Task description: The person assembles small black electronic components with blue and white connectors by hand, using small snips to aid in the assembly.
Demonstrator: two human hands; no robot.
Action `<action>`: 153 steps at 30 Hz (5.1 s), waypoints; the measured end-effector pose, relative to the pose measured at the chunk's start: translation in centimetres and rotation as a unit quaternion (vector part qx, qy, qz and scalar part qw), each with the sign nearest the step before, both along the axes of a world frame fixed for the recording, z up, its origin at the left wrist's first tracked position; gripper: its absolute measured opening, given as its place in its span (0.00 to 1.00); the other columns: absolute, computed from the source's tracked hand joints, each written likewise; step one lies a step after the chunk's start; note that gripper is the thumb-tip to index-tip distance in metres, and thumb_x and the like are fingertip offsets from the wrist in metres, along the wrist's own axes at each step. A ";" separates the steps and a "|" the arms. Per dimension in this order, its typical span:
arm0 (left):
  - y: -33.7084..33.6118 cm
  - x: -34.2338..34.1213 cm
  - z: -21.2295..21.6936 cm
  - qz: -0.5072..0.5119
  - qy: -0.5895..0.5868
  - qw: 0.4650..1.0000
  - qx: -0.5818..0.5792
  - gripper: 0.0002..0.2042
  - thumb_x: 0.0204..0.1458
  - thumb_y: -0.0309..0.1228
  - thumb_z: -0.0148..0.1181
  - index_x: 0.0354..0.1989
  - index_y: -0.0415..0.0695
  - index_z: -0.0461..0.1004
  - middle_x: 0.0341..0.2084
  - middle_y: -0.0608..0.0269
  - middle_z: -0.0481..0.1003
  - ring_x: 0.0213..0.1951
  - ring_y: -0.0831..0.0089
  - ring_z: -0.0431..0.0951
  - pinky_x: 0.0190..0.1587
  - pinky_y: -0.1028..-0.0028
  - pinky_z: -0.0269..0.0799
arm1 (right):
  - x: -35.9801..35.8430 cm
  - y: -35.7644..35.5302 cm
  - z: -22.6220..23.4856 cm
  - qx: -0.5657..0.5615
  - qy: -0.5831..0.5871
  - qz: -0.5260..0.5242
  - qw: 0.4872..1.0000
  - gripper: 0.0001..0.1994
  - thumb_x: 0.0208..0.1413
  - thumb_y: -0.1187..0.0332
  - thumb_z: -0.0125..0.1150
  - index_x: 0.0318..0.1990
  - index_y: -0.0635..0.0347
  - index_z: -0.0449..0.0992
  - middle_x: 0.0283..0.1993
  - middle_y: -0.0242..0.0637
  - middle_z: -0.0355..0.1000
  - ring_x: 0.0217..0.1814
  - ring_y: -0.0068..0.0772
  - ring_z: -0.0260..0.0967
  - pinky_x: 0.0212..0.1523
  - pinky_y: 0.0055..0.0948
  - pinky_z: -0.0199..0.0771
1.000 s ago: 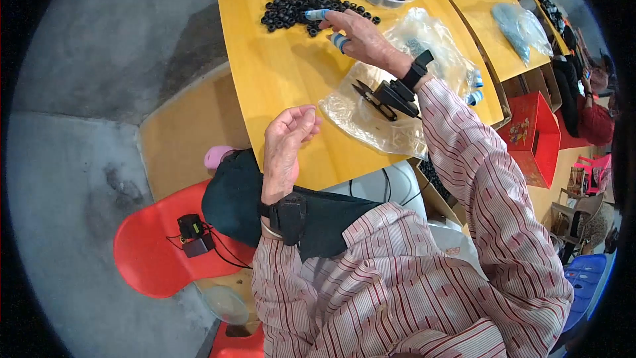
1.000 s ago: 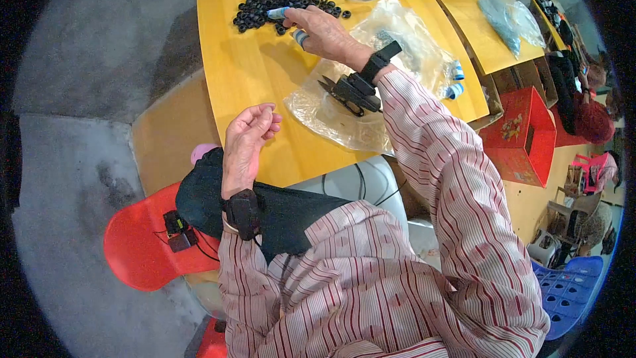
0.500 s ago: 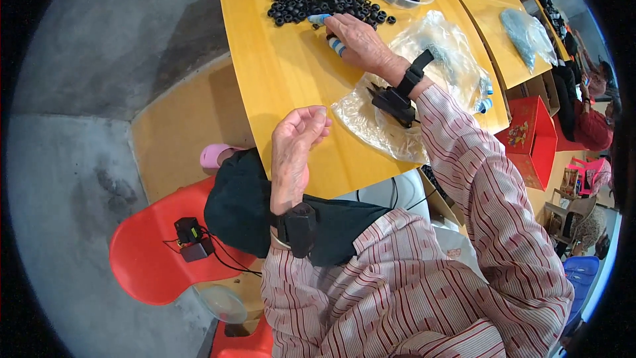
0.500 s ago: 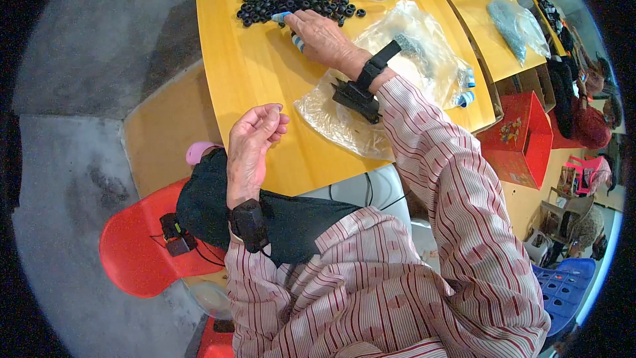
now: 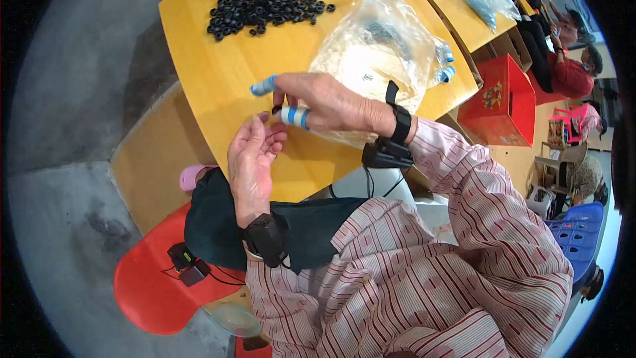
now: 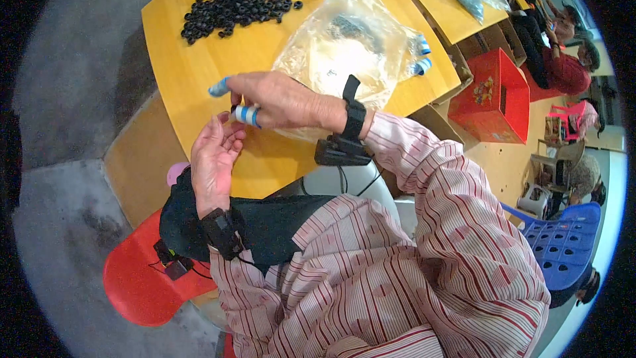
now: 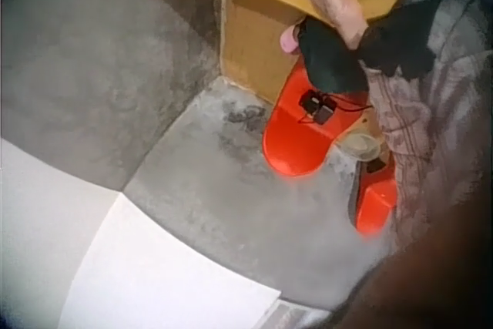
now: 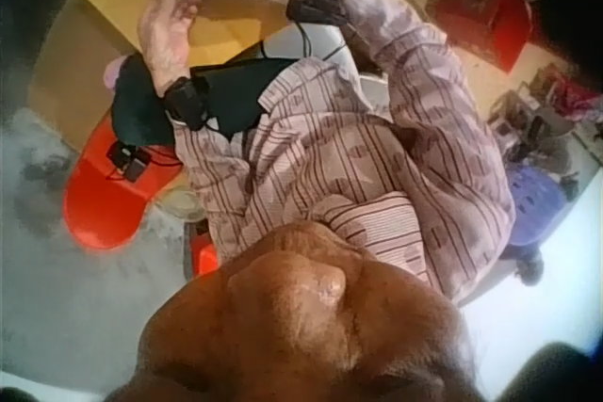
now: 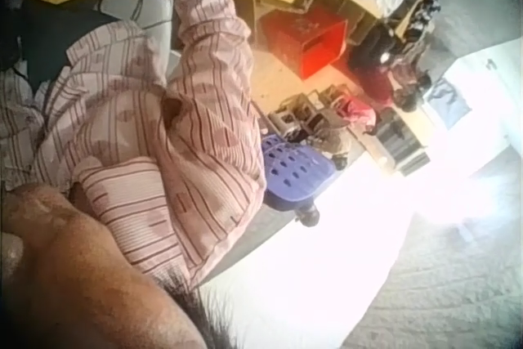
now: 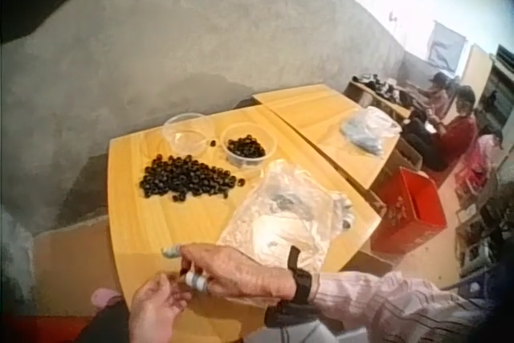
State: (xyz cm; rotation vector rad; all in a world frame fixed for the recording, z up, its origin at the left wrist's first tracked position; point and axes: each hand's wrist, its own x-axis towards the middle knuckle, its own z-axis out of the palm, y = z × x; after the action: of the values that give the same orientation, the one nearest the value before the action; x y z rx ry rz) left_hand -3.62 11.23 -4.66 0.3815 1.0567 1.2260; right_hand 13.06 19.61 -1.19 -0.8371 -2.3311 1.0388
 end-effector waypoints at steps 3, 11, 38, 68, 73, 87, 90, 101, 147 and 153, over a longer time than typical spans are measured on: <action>-0.1 -0.1 -0.1 -0.044 -0.032 0.998 0.021 0.14 0.57 0.32 0.55 0.46 0.35 0.67 0.33 0.60 0.74 0.32 0.76 0.73 0.37 0.80 0.66 | 0.6 -1.4 -1.3 0.090 -0.007 0.005 0.996 0.22 0.47 0.74 0.60 0.52 0.57 0.67 0.36 0.36 0.70 0.33 0.36 0.70 0.36 0.32 0.72; -0.3 0.6 0.2 -0.074 -0.038 0.996 0.010 0.13 0.53 0.28 0.59 0.45 0.38 0.68 0.34 0.60 0.75 0.32 0.78 0.72 0.37 0.81 0.66 | 2.0 -3.3 -0.5 0.056 0.017 0.008 0.998 0.17 0.45 0.74 0.60 0.44 0.61 0.66 0.37 0.41 0.70 0.41 0.45 0.69 0.39 0.38 0.71; -1.0 0.0 -0.5 -0.039 0.069 0.997 -0.009 0.12 0.52 0.32 0.60 0.41 0.40 0.71 0.33 0.64 0.74 0.32 0.82 0.69 0.39 0.83 0.63 | 13.7 0.3 1.1 0.285 -0.019 -0.275 0.918 0.10 0.44 0.80 0.58 0.36 0.61 0.70 0.32 0.39 0.71 0.35 0.39 0.71 0.36 0.31 0.71; -1.0 -0.3 -0.4 -0.027 0.053 0.998 -0.014 0.11 0.54 0.29 0.59 0.42 0.38 0.70 0.33 0.63 0.71 0.33 0.79 0.68 0.41 0.81 0.65 | 13.8 5.3 -3.8 0.266 -0.124 -0.207 0.933 0.23 0.37 0.83 0.53 0.46 0.60 0.71 0.42 0.39 0.72 0.47 0.46 0.66 0.48 0.35 0.68; -0.9 -0.1 -0.3 -0.023 0.055 0.998 -0.013 0.11 0.54 0.29 0.59 0.42 0.38 0.70 0.34 0.62 0.71 0.33 0.79 0.68 0.40 0.81 0.65 | 13.5 7.5 -5.0 0.279 -0.130 -0.182 0.934 0.24 0.38 0.83 0.53 0.49 0.62 0.71 0.44 0.42 0.71 0.48 0.45 0.66 0.50 0.36 0.68; -1.1 -0.3 -0.5 0.009 0.013 1.000 0.026 0.12 0.54 0.30 0.59 0.44 0.38 0.70 0.34 0.63 0.73 0.35 0.80 0.70 0.42 0.82 0.64 | 11.9 8.1 -5.4 0.308 -0.070 -0.133 0.940 0.15 0.40 0.82 0.52 0.39 0.61 0.71 0.36 0.43 0.70 0.40 0.47 0.69 0.40 0.38 0.70; -1.1 -0.5 -0.4 -0.020 -0.089 0.988 0.127 0.13 0.54 0.29 0.58 0.45 0.36 0.69 0.34 0.62 0.73 0.36 0.79 0.71 0.43 0.81 0.67 | 12.3 7.4 -4.6 0.255 -0.105 -0.172 0.946 0.13 0.40 0.82 0.53 0.37 0.62 0.69 0.35 0.43 0.70 0.40 0.46 0.70 0.39 0.34 0.70; -1.1 -0.4 0.0 -0.024 -0.118 0.972 0.199 0.16 0.53 0.35 0.61 0.43 0.36 0.71 0.32 0.62 0.73 0.34 0.78 0.72 0.41 0.80 0.68 | 9.4 2.8 -0.2 0.136 0.051 -0.195 0.970 0.10 0.50 0.76 0.59 0.42 0.61 0.75 0.35 0.36 0.75 0.36 0.29 0.74 0.38 0.26 0.74; -1.7 1.4 1.4 -0.066 0.037 0.975 0.209 0.12 0.41 0.21 0.69 0.35 0.35 0.73 0.28 0.66 0.75 0.30 0.83 0.73 0.36 0.83 0.71 | 3.5 -3.7 3.8 0.088 0.082 0.000 0.993 0.12 0.43 0.76 0.65 0.38 0.65 0.76 0.30 0.40 0.70 0.31 0.39 0.67 0.32 0.31 0.68; -1.8 1.3 1.4 -0.062 0.020 0.972 0.224 0.12 0.42 0.19 0.67 0.34 0.37 0.71 0.28 0.65 0.75 0.30 0.83 0.73 0.36 0.84 0.70 | 3.1 -3.6 3.6 0.139 0.082 0.068 0.984 0.12 0.42 0.77 0.64 0.37 0.65 0.76 0.29 0.40 0.71 0.31 0.40 0.69 0.33 0.31 0.69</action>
State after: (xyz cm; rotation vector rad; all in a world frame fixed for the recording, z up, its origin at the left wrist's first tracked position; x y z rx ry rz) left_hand -2.35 9.45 -3.29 0.8105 0.7686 1.3437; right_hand 16.12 16.02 2.40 -0.4738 -2.3440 0.7752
